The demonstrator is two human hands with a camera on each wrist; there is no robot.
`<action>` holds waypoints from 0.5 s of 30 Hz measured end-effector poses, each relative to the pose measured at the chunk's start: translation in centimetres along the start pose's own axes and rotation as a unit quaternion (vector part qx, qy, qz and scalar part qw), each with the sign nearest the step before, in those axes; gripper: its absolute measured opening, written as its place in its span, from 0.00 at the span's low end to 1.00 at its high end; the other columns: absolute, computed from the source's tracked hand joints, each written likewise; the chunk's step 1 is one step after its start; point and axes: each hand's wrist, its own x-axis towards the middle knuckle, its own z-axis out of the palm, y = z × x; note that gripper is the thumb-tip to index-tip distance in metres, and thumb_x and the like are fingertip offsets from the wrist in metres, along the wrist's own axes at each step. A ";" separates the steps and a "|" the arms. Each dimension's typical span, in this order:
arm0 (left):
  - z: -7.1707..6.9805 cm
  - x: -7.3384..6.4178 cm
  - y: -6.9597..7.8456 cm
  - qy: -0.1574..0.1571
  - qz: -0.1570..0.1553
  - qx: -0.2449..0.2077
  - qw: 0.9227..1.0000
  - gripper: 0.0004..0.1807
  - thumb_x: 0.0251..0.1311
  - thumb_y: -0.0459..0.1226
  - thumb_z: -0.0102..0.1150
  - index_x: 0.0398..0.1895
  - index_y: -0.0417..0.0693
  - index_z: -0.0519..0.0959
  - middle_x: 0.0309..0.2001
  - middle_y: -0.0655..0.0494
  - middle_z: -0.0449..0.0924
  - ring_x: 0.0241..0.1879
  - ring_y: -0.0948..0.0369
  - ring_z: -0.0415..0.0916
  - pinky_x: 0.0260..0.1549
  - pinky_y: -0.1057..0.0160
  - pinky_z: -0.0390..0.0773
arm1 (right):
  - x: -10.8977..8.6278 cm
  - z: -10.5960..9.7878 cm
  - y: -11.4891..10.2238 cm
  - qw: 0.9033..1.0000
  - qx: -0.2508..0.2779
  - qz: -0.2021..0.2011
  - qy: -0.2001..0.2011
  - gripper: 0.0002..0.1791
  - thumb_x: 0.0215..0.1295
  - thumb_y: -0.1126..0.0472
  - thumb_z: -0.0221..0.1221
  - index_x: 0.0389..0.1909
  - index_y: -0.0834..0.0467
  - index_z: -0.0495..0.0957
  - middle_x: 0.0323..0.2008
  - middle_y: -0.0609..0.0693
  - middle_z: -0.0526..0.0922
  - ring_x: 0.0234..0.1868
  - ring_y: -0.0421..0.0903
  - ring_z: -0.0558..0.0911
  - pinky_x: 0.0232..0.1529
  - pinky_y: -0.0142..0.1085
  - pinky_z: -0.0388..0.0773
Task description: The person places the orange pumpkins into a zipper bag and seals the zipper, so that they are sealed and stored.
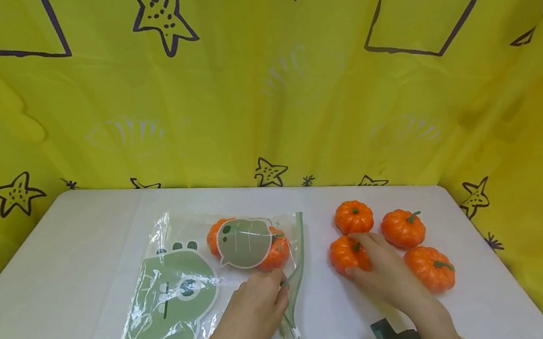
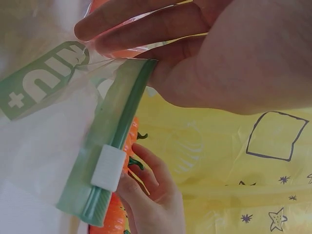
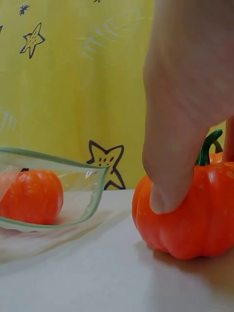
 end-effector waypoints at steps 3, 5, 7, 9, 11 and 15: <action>0.0 0.0 0.0 0.000 0.000 -0.004 1.000 0.07 0.60 0.32 0.59 0.26 0.50 0.75 0.22 0.60 0.71 0.22 0.63 0.64 0.20 0.67 0.66 | 0.1 0.2 -0.3 1.000 0.003 -0.007 0.008 0.33 0.60 0.57 0.67 0.66 0.58 0.68 0.62 0.59 0.74 0.62 0.59 0.74 0.62 0.59 0.72; 0.0 0.0 0.0 -0.001 -0.002 -0.007 1.000 0.06 0.61 0.33 0.59 0.27 0.50 0.75 0.22 0.61 0.71 0.22 0.64 0.64 0.21 0.67 0.66 | 0.1 0.3 -0.4 1.000 0.009 -0.011 0.012 0.32 0.60 0.59 0.67 0.66 0.58 0.69 0.61 0.57 0.76 0.62 0.58 0.74 0.62 0.59 0.72; 0.0 0.0 0.1 -0.004 -0.006 -0.006 1.000 0.06 0.61 0.33 0.59 0.27 0.50 0.75 0.22 0.61 0.70 0.22 0.64 0.64 0.21 0.67 0.66 | 0.2 0.5 -0.6 1.000 0.019 -0.013 0.012 0.32 0.60 0.59 0.67 0.65 0.56 0.70 0.61 0.56 0.76 0.62 0.57 0.74 0.62 0.58 0.72; -0.1 0.0 0.1 -0.008 -0.009 -0.006 1.000 0.06 0.62 0.34 0.59 0.27 0.50 0.75 0.22 0.61 0.70 0.22 0.63 0.64 0.21 0.67 0.66 | 0.3 0.7 -0.9 0.999 0.031 -0.019 0.012 0.32 0.60 0.60 0.67 0.65 0.55 0.70 0.62 0.55 0.75 0.62 0.56 0.74 0.62 0.57 0.73; -0.1 0.0 0.0 -0.010 -0.010 -0.004 1.000 0.06 0.62 0.34 0.59 0.28 0.50 0.75 0.22 0.61 0.70 0.22 0.63 0.64 0.21 0.67 0.66 | 0.3 0.9 -1.1 0.999 0.043 -0.027 0.013 0.32 0.59 0.60 0.68 0.64 0.55 0.71 0.62 0.54 0.75 0.63 0.55 0.74 0.63 0.57 0.72; -0.1 0.0 -0.1 -0.011 -0.008 -0.006 1.000 0.05 0.61 0.33 0.59 0.28 0.50 0.76 0.22 0.61 0.70 0.23 0.63 0.65 0.22 0.66 0.66 | 0.3 1.5 -1.6 0.997 0.062 -0.046 0.013 0.33 0.58 0.58 0.69 0.65 0.53 0.71 0.64 0.52 0.74 0.65 0.54 0.73 0.66 0.57 0.70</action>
